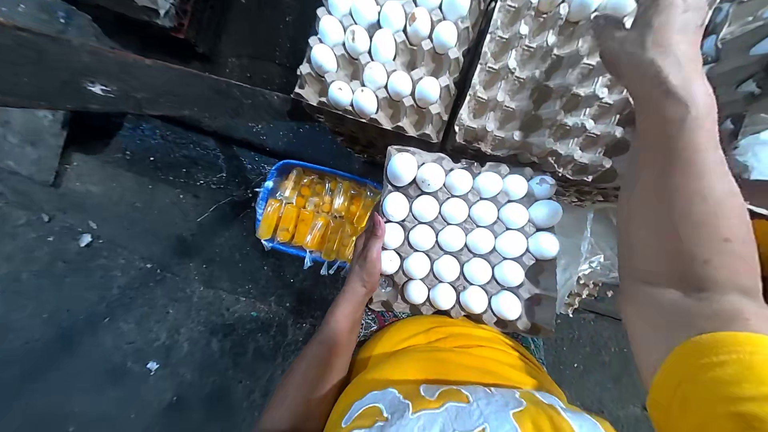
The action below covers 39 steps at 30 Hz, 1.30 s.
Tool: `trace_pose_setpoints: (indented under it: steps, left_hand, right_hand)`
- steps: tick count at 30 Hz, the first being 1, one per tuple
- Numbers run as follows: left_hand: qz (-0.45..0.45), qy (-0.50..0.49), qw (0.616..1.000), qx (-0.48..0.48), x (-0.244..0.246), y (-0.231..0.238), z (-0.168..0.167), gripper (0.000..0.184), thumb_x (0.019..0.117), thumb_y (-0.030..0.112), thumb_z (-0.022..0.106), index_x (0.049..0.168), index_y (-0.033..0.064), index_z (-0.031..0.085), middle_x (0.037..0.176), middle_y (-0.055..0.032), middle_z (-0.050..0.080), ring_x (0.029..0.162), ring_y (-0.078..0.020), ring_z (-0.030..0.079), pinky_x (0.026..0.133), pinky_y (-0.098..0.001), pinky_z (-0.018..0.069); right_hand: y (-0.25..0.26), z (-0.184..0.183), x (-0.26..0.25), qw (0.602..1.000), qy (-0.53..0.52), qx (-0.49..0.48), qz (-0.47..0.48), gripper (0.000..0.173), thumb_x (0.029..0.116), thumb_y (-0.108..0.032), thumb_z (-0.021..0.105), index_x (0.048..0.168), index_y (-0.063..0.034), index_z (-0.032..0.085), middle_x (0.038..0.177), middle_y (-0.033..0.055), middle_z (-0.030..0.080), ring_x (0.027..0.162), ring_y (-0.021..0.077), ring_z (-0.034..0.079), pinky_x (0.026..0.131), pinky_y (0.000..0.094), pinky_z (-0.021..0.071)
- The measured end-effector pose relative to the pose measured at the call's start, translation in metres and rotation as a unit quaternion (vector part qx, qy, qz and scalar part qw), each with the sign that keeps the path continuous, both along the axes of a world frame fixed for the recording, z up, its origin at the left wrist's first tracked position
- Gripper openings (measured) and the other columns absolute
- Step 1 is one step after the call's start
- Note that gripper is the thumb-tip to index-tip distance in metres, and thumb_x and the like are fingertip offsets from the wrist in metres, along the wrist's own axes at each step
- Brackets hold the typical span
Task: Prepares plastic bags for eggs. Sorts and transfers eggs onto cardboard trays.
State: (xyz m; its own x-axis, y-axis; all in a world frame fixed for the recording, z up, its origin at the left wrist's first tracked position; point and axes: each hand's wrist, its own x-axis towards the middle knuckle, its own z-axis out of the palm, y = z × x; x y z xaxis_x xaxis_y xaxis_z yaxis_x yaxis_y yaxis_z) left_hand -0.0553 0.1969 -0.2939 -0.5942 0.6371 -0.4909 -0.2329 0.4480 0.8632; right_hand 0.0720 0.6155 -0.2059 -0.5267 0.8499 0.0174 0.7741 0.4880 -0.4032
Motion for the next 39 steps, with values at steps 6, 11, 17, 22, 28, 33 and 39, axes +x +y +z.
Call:
trace_pose_setpoints:
  steps: [6,11,17,22,28,33,39]
  left_hand:
    - [0.003,-0.003,0.999,0.033,-0.001,-0.002,-0.007,0.071,0.1085,0.056,0.026,0.152,0.0029,0.044,0.151,-0.0118,0.051,0.139,-0.0110,0.048,0.117,-0.0343,0.0392]
    - [0.005,0.001,1.000,0.031,-0.002,-0.002,-0.006,0.070,0.1086,0.057,0.025,0.150,0.0052,0.048,0.148,-0.0109,0.054,0.138,-0.0121,0.049,0.117,-0.0364,0.0403]
    - [0.009,0.005,1.000,0.027,0.003,0.000,-0.003,0.069,0.1092,0.055,0.024,0.145,0.0043,0.052,0.144,-0.0122,0.057,0.135,-0.0141,0.052,0.114,-0.0383,0.0427]
    - [-0.002,0.004,1.000,0.014,0.009,-0.002,-0.005,0.073,0.1046,0.067,0.026,0.147,0.0145,0.053,0.142,-0.0072,0.059,0.130,-0.0163,0.056,0.109,-0.0446,0.0472]
    - [0.002,0.011,1.000,0.015,0.009,0.002,-0.004,0.077,0.1013,0.073,0.027,0.145,0.0149,0.054,0.139,-0.0067,0.060,0.128,-0.0154,0.057,0.107,-0.0442,0.0488]
    - [-0.002,-0.006,1.000,0.017,0.007,0.003,-0.002,0.075,0.1015,0.072,0.027,0.147,0.0184,0.051,0.140,-0.0042,0.059,0.127,-0.0137,0.057,0.105,-0.0428,0.0501]
    - [0.005,-0.019,1.000,0.015,0.005,0.003,0.000,0.076,0.1010,0.073,0.028,0.147,0.0166,0.052,0.140,-0.0052,0.059,0.128,-0.0137,0.056,0.106,-0.0413,0.0490]
  right_hand:
    - [-0.124,0.008,0.089,0.964,0.065,-0.154,0.205,0.046,0.1031,-0.040,0.056,0.133,-0.0060,0.063,0.123,0.0145,0.066,0.101,0.0180,0.068,0.087,0.0390,0.0583]
    - [-0.193,-0.015,0.165,0.973,0.081,-0.171,0.133,0.037,0.1035,-0.028,0.059,0.131,-0.0037,0.064,0.130,0.0167,0.063,0.106,0.0227,0.069,0.087,0.0399,0.0598]
    - [-0.209,-0.034,0.182,0.956,0.156,-0.234,-0.081,0.040,0.1054,-0.028,0.055,0.137,-0.0041,0.059,0.132,0.0148,0.061,0.102,0.0192,0.069,0.082,0.0399,0.0611]
    - [-0.187,-0.040,0.151,0.957,0.063,-0.274,-0.066,0.058,0.0992,-0.048,0.063,0.142,-0.0097,0.055,0.127,0.0152,0.065,0.104,0.0291,0.069,0.088,0.0545,0.0573]
    - [-0.179,-0.041,0.140,0.974,-0.011,-0.222,-0.032,0.057,0.0939,-0.049,0.071,0.130,-0.0061,0.062,0.102,0.0174,0.071,0.091,0.0346,0.069,0.083,0.0625,0.0515]
    - [-0.195,-0.035,0.141,0.989,-0.025,-0.143,0.002,0.048,0.1013,-0.046,0.061,0.129,-0.0077,0.068,0.105,0.0207,0.073,0.094,0.0415,0.071,0.082,0.0673,0.0519]
    - [-0.203,-0.027,0.135,0.992,-0.020,-0.121,0.011,0.038,0.1013,-0.032,0.067,0.128,-0.0044,0.066,0.105,0.0230,0.072,0.088,0.0429,0.071,0.075,0.0655,0.0537]
